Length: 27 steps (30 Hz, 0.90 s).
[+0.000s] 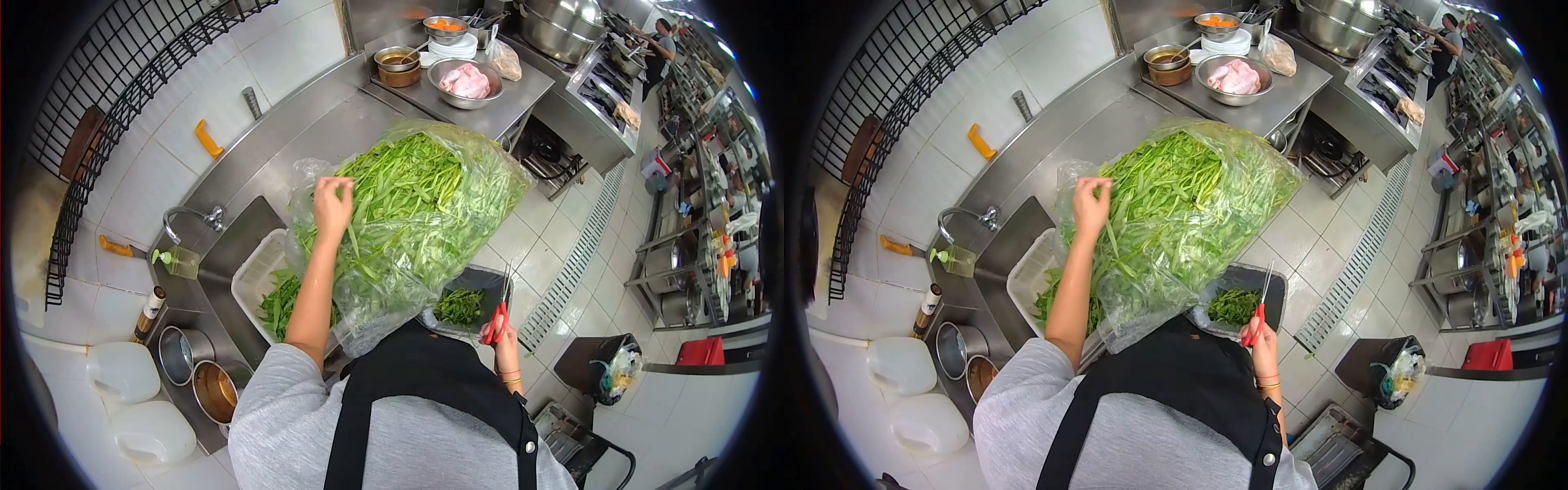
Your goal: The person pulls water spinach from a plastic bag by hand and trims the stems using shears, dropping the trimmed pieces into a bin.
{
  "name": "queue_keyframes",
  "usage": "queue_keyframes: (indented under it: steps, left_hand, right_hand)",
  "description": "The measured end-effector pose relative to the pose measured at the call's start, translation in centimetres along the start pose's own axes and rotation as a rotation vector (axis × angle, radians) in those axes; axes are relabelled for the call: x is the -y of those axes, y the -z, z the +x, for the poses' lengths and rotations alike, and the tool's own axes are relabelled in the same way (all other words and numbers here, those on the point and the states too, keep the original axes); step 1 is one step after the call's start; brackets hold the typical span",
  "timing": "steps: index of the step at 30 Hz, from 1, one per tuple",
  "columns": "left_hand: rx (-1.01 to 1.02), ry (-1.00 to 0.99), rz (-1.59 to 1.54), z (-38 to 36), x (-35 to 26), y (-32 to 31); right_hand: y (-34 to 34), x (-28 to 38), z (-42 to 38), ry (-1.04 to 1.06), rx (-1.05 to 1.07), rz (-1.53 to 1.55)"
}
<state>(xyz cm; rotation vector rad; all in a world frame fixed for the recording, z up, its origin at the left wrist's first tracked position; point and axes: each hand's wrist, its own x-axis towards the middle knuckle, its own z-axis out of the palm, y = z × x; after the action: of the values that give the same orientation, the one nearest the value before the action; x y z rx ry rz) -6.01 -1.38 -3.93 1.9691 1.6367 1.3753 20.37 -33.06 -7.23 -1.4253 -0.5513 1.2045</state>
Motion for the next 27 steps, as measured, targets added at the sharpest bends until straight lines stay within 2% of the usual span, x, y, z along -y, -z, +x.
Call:
queue_keyframes:
  steps: [2, 3, 4, 5, 6, 7, 8, 9, 11, 13, 14, 15, 17, 18, 20, 24, 26, 27]
  left_hand:
    - [0.019, 0.029, 0.056, 1.5, 0.2, 3.1]
    - [0.114, 0.015, 0.097, 2.1, 1.9, 5.0]
    - [0.212, 0.101, 0.16, 2.3, 3.9, 6.9]
    - [0.348, 0.177, 0.227, 2.2, 2.7, 9.9]
    - [0.556, 0.274, 0.291, 1.7, 6.9, 11.4]
    - [0.753, 0.458, 0.352, 1.2, 7.2, 13.0]
    - [0.796, 0.405, 0.387, 0.2, 9.3, 13.6]
    - [0.792, 0.397, 0.388, 0.1, 8.8, 13.4]
    - [0.627, 0.208, 0.521, -0.3, 6.9, 11.7]
    - [0.497, 0.174, 0.195, 1.2, 4.6, 7.7]
    - [0.486, 0.182, 0.14, 2.3, 3.9, 5.4]
    - [0.47, 0.191, 0.084, 3.5, 4.1, 3.2]
    - [0.293, -0.009, 0.161, 5.0, 9.2, -2.5]
    - [0.281, -0.003, 0.161, 5.4, 10.6, -3.7]
    - [0.307, -0.138, 0.74, 6.1, 11.9, -4.9]
    - [0.265, -0.161, 0.766, 6.0, 6.7, -1.4]
    - [0.288, -0.159, 0.366, 6.3, 4.6, -0.1]
    - [0.3, -0.165, 0.365, 6.2, 3.2, 0.3]
  right_hand:
    - [0.2, -0.1, -0.3, 0.005, 0.014, -0.008]
    - [0.3, -0.2, -0.5, 0.012, 0.024, -0.015]
    - [0.3, -0.1, -0.8, 0.015, 0.02, -0.014]
    - [0.4, -0.1, -1.1, 0.005, -0.01, -0.001]
    - [0.5, 0.0, -1.3, -0.002, -0.04, 0.012]
    - [0.9, -0.2, -1.4, 0.006, -0.044, 0.014]
    - [1.3, -0.6, -1.5, -0.026, -0.069, 0.011]
    - [1.5, -0.8, -1.4, -0.061, -0.093, 0.011]
    - [1.2, -0.5, -1.4, -0.064, -0.129, -0.01]
    - [1.2, -0.1, -1.3, -0.051, -0.096, -0.007]
    - [1.2, -0.2, -1.0, -0.05, -0.081, -0.022]
    - [1.1, -0.1, -0.8, -0.05, -0.073, -0.031]
    - [0.8, 0.4, -0.2, -0.025, -0.007, -0.043]
    - [0.7, 0.5, 0.0, -0.02, 0.019, -0.06]
    - [0.3, 0.9, 0.2, 0.009, 0.034, -0.077]
    - [-0.2, 1.3, -0.5, 0.062, 0.049, -0.092]
    - [-0.3, 0.9, -0.9, 0.098, 0.053, -0.113]
    - [-0.5, 0.7, -1.1, 0.092, 0.043, -0.107]
